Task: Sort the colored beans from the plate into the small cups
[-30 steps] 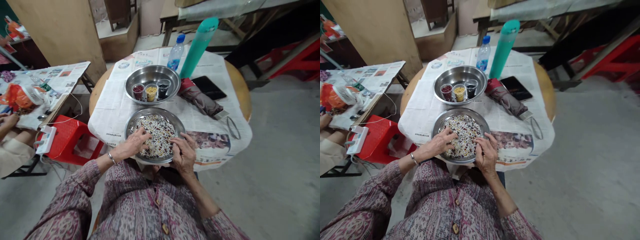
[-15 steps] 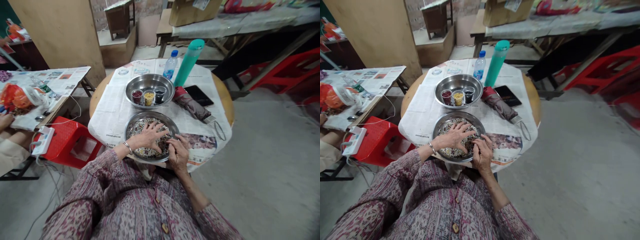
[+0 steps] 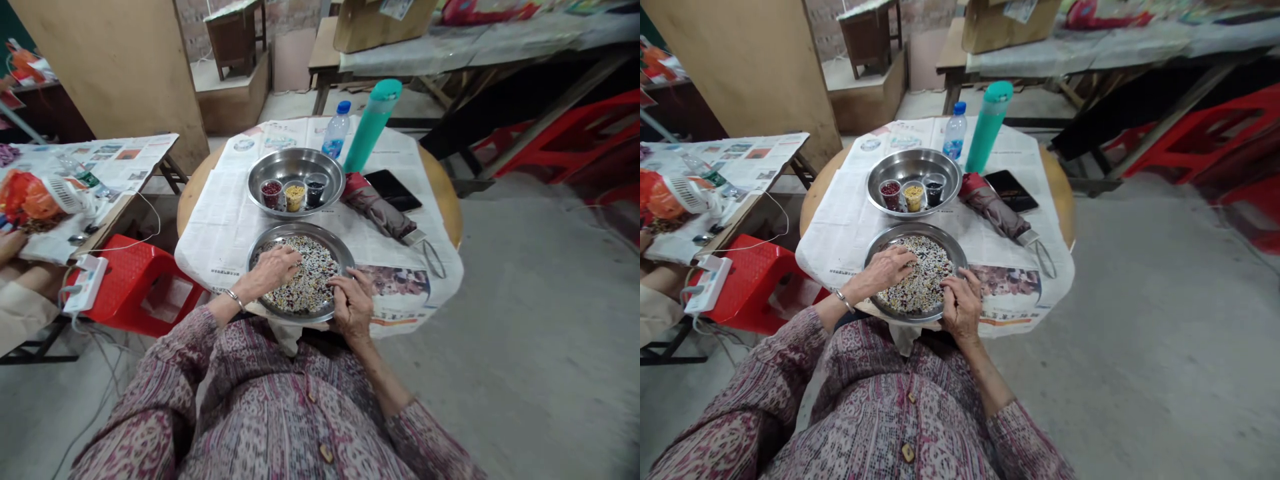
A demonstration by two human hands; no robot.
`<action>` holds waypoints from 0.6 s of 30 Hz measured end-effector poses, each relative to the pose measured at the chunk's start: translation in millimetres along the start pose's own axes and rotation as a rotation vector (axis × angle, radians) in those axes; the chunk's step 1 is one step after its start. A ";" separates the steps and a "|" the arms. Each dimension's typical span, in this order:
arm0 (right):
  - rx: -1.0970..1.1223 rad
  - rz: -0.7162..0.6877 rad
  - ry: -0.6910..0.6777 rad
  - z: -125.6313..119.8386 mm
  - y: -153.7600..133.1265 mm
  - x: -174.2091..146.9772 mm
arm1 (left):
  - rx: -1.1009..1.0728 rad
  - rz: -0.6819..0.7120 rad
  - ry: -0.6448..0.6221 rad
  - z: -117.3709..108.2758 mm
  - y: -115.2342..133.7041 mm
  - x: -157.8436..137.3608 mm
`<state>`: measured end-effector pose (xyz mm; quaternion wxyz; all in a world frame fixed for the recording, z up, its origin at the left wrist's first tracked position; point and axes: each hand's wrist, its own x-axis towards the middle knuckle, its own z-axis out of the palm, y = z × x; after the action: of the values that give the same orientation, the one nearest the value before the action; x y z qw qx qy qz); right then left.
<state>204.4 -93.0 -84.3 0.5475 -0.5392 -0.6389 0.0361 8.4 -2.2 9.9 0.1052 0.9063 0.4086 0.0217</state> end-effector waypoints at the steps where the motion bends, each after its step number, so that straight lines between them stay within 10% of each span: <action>1: 0.002 0.005 0.000 0.0 0.1 0.0 | 0.017 -0.013 -0.009 -2.1 -2.5 -2.9; 12: -0.018 0.018 -0.029 -1.4 -1.7 0.1 | -0.070 0.262 -0.107 21.0 13.0 19.7; 18: -0.076 0.040 -0.108 -8.3 -6.2 4.0 | -0.025 0.071 0.020 10.4 -4.9 -11.6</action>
<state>207.2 -97.2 -74.4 0.4906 -0.5695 -0.6575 0.0516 -1.6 -9.5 -0.7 0.1118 0.9187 0.3768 0.0398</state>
